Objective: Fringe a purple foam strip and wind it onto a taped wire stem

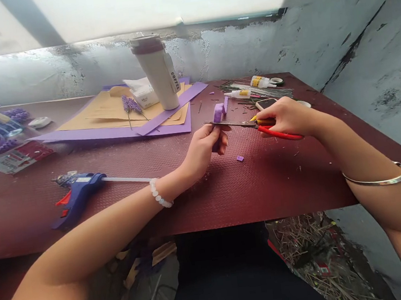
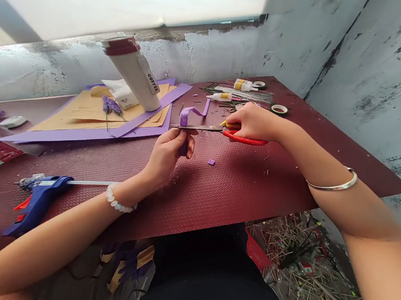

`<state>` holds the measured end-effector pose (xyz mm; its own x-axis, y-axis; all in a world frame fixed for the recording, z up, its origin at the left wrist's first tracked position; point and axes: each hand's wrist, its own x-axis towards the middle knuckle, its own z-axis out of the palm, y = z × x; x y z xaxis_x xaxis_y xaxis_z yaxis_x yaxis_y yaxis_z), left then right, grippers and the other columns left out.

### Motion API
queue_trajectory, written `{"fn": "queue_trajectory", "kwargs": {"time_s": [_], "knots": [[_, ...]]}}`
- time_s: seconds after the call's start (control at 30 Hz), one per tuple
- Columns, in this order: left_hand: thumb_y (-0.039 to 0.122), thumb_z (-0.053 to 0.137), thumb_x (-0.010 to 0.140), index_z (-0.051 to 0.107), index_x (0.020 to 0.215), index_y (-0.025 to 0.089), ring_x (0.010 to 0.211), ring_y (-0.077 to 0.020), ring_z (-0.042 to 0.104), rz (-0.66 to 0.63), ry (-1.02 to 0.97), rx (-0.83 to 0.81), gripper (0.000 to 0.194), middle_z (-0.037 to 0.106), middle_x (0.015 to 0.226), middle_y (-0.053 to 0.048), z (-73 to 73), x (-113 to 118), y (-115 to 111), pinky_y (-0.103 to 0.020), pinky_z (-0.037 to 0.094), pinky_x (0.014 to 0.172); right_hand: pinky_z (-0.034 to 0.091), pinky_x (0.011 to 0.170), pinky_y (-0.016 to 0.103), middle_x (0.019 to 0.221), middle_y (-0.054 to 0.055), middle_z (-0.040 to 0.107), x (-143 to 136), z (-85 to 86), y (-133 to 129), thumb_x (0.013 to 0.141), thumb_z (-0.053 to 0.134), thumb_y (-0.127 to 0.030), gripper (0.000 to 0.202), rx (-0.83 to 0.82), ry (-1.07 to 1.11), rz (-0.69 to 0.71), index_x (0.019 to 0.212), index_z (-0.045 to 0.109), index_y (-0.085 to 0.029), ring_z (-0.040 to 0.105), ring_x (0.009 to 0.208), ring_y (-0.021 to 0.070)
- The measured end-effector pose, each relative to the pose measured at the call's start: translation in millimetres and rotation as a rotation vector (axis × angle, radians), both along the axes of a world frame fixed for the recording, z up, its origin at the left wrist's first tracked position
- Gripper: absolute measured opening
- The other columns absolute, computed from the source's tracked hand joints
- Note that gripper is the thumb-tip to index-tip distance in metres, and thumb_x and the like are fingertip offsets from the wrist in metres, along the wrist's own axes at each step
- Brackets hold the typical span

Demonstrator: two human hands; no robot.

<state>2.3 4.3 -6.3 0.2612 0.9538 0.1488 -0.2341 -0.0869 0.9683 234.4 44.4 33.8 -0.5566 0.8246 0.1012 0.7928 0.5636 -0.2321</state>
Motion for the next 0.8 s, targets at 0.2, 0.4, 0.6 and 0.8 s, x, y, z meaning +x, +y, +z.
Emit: {"fn": "queue_trajectory", "kwargs": {"time_s": [0.2,0.4,0.6,0.8], "knots": [[0.01,0.042,0.098,0.057,0.075,0.014,0.045,-0.0049,0.049,-0.011,-0.004,0.008,0.027,0.055,0.057,0.003,0.9,0,-1,-0.018,0.039,0.047,0.031,0.058,0.032,0.052,-0.003,0.034,-2,5.4,-2,0.072,0.058,-0.041,0.034,-0.075,-0.007,-0.034,0.052,0.04,-0.022,0.033,0.055,0.012],[0.013,0.042,0.099,0.06,0.076,0.014,0.045,-0.0047,0.049,-0.042,-0.03,0.026,0.029,0.054,0.057,0.003,2.3,-1,0,-0.017,0.039,0.046,0.027,0.056,0.031,0.056,-0.003,0.036,-8,14.1,-12,0.072,0.054,-0.036,0.025,-0.279,0.071,-0.015,0.055,0.043,-0.021,0.033,0.056,0.0115],[0.012,0.042,0.099,0.057,0.073,0.014,0.044,-0.0042,0.048,-0.023,-0.023,0.006,0.031,0.054,0.057,0.003,0.8,-1,2,-0.017,0.038,0.045,0.029,0.058,0.03,0.06,-0.003,0.037,-9,13.2,-10,0.074,0.059,-0.057,0.043,-0.367,0.05,-0.02,0.059,0.042,-0.021,0.035,0.058,0.012],[0.011,0.041,0.1,0.058,0.076,0.013,0.042,-0.0035,0.046,0.023,-0.021,-0.028,0.03,0.053,0.056,0.004,-1.0,-2,6,-0.016,0.036,0.044,0.036,0.062,0.03,0.078,0.003,0.057,-10,10.4,-7,0.071,0.06,-0.071,0.051,-0.454,-0.031,-0.038,0.079,0.057,-0.021,0.05,0.07,0.0184]]}}
